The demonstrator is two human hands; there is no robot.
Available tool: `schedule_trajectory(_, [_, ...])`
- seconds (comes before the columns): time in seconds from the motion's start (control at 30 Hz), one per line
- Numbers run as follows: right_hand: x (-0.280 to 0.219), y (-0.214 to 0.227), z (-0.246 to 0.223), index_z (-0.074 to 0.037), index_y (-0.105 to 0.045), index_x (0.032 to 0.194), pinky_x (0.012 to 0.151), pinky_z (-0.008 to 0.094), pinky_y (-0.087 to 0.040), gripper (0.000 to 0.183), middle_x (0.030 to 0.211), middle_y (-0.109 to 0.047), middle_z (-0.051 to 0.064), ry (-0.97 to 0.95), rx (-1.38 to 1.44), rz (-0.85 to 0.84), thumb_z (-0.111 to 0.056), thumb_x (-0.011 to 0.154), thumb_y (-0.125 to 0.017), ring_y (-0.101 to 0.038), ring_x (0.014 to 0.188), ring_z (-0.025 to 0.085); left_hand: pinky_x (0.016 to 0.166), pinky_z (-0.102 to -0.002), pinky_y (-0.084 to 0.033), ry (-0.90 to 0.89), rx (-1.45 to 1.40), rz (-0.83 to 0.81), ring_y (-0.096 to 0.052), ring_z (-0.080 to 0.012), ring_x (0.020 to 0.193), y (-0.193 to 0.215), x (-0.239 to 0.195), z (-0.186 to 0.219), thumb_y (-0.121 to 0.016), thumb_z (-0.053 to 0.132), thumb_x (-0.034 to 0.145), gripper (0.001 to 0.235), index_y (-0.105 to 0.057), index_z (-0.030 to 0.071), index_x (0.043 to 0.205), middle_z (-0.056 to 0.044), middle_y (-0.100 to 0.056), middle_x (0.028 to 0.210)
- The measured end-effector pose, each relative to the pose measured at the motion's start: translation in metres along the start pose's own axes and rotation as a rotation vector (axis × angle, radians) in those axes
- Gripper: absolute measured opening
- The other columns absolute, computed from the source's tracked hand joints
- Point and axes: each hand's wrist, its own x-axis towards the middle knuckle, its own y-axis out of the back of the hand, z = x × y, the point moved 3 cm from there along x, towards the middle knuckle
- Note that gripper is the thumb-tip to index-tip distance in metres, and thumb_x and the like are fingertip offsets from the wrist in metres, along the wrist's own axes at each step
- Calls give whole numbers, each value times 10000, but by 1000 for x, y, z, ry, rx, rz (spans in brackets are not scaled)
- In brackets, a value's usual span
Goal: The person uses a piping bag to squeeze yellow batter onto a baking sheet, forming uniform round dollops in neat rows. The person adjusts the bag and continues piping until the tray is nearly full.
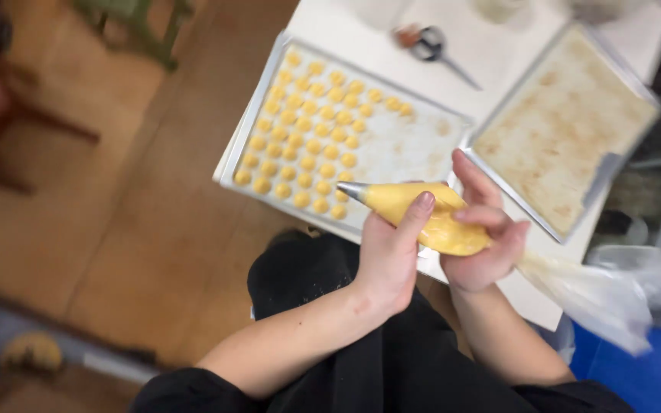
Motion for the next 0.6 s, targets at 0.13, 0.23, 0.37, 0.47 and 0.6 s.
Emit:
schedule_trajectory(0.13, [4, -17, -22, -77, -609, 1287, 1250, 570, -340, 589, 1613, -462, 188, -334, 436, 294, -472, 1125, -204, -408, 1509, 465, 1048, -309, -548, -373, 605, -396, -682, -150, 1190, -28, -5, 32, -707, 301, 1037, 408, -582, 27, 1312, -44, -698, 1275])
schedule_trajectory(0.23, [0, -33, -37, -103, -499, 1389, 1188, 574, -359, 572, 1591, -442, 166, -566, 580, 405, -493, 1100, -197, -434, 1448, 459, 1025, -295, -554, -498, 885, -751, -693, -153, 1172, -36, -2, 56, -731, 332, 1023, 413, -605, 62, 1309, -64, -709, 1230])
schedule_trajectory(0.37, [-22, -62, -42, -109, -496, 1398, 1162, 549, -364, 625, 1559, -480, 136, -744, 574, 536, -517, 1056, -169, -459, 1413, 406, 1064, -331, -534, -246, 674, -734, -679, -168, 1164, -31, -14, 69, -633, 347, 1077, 411, -563, 47, 1350, -56, -717, 1235])
schedule_trajectory(0.47, [-27, -90, -43, 26, -518, 1411, 1237, 509, -360, 710, 1599, -472, 176, -379, 347, 357, -504, 1103, -159, -442, 1467, 397, 1036, -353, -517, 35, 63, -5, -650, -156, 1160, -11, -32, 69, -588, 254, 998, 329, -526, 98, 1280, -42, -679, 1177])
schedule_trajectory(0.6, [-41, -123, -45, 37, -547, 1412, 1262, 471, -335, 757, 1611, -467, 176, -229, 46, 139, -535, 1126, -141, -422, 1517, 352, 981, -366, -516, 236, -159, 195, -648, -187, 1102, 21, -42, 79, -572, 228, 1015, 268, -567, 59, 1223, -68, -675, 1124])
